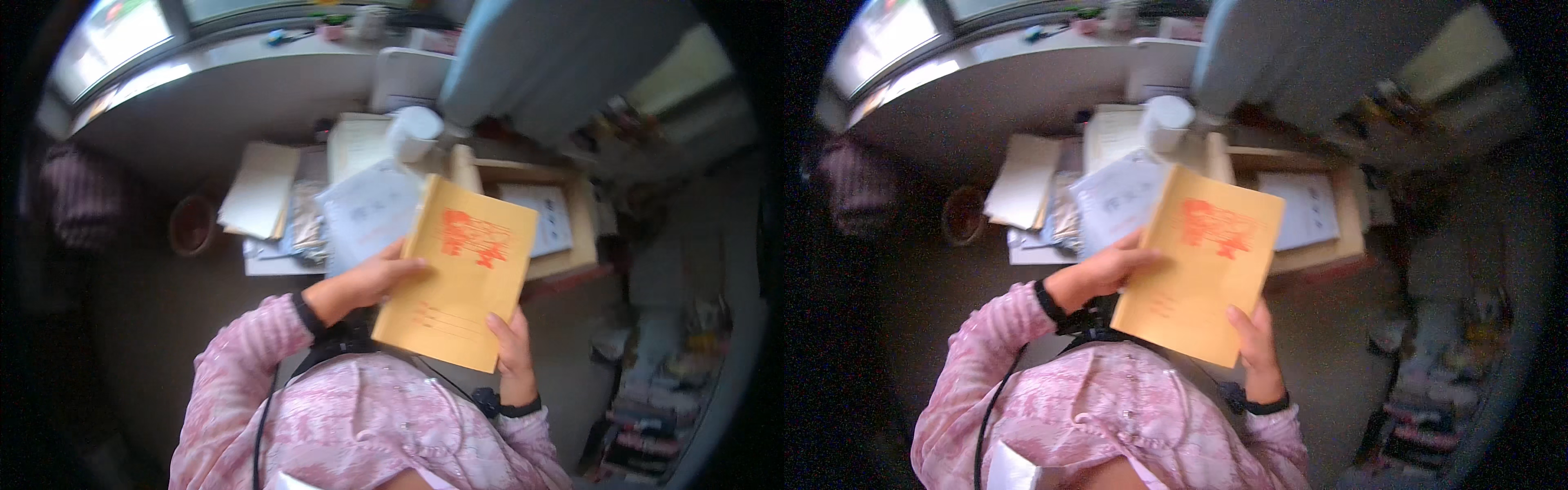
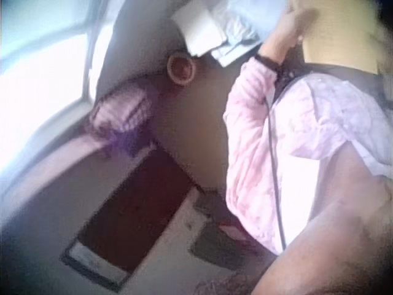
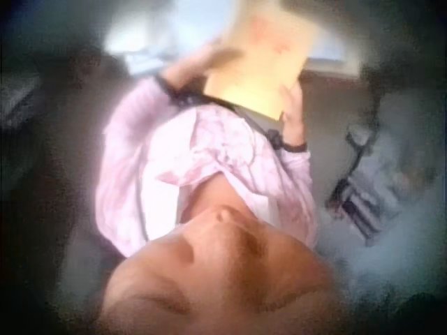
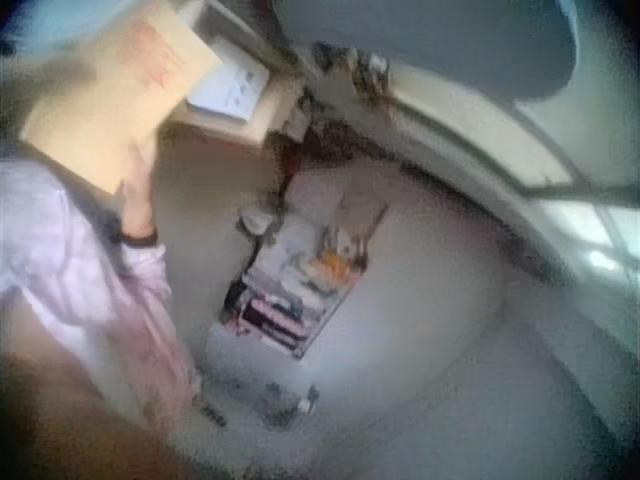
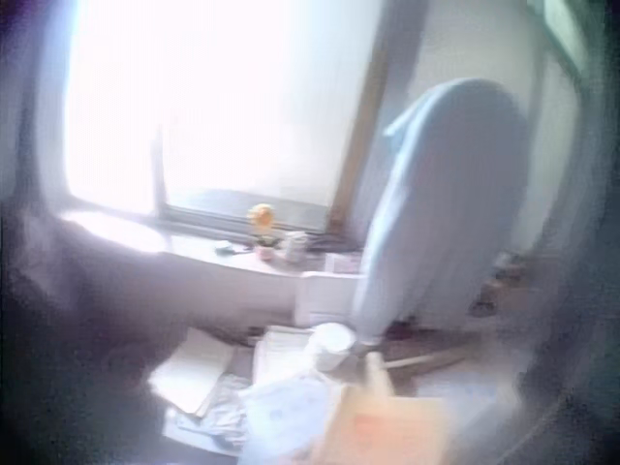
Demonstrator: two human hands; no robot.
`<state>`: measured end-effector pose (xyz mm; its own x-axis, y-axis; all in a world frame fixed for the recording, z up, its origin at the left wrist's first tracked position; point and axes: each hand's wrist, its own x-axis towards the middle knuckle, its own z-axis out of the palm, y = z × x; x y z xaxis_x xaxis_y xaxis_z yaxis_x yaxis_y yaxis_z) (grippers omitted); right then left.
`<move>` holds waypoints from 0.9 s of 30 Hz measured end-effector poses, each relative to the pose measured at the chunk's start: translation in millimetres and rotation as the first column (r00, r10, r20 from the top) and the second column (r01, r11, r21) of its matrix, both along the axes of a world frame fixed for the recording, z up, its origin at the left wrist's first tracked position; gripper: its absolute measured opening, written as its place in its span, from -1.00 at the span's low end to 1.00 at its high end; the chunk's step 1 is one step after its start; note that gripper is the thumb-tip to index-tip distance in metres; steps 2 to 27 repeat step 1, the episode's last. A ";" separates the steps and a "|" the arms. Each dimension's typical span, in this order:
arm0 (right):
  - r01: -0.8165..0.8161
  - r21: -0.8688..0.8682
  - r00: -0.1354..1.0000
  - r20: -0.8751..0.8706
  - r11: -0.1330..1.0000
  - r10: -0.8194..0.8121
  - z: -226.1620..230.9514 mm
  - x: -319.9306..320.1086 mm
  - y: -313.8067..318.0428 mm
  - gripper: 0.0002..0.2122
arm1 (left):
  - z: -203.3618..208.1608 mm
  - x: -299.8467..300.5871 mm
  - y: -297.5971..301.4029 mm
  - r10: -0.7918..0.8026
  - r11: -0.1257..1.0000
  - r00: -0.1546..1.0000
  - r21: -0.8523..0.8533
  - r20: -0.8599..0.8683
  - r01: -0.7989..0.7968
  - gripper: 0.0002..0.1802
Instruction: The person sorts through a stack of yellow and white notebooks by flipping through the pages and then places some of the books into a wooden box.
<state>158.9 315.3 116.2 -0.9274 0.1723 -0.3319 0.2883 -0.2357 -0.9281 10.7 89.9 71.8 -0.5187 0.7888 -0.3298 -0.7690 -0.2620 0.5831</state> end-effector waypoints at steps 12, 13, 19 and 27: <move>0.010 -0.038 1.000 0.021 0.999 -0.010 4.7 -1.9 0.3 -0.48 | -4.5 -4.6 -4.0 -0.030 0.998 0.999 0.046 -0.039 0.031 -0.30; 0.010 -0.038 1.000 0.021 0.999 -0.010 4.7 -1.9 0.3 -0.48 | -4.5 -4.6 -4.0 -0.030 0.998 0.999 0.046 -0.039 0.031 -0.30; 0.010 -0.038 1.000 0.021 0.999 -0.010 4.7 -1.9 0.3 -0.48 | -4.5 -4.6 -4.0 -0.030 0.998 0.999 0.046 -0.039 0.031 -0.30; 0.010 -0.038 1.000 0.021 0.999 -0.010 4.7 -1.9 0.3 -0.48 | -4.5 -4.6 -4.0 -0.030 0.998 0.999 0.046 -0.039 0.031 -0.30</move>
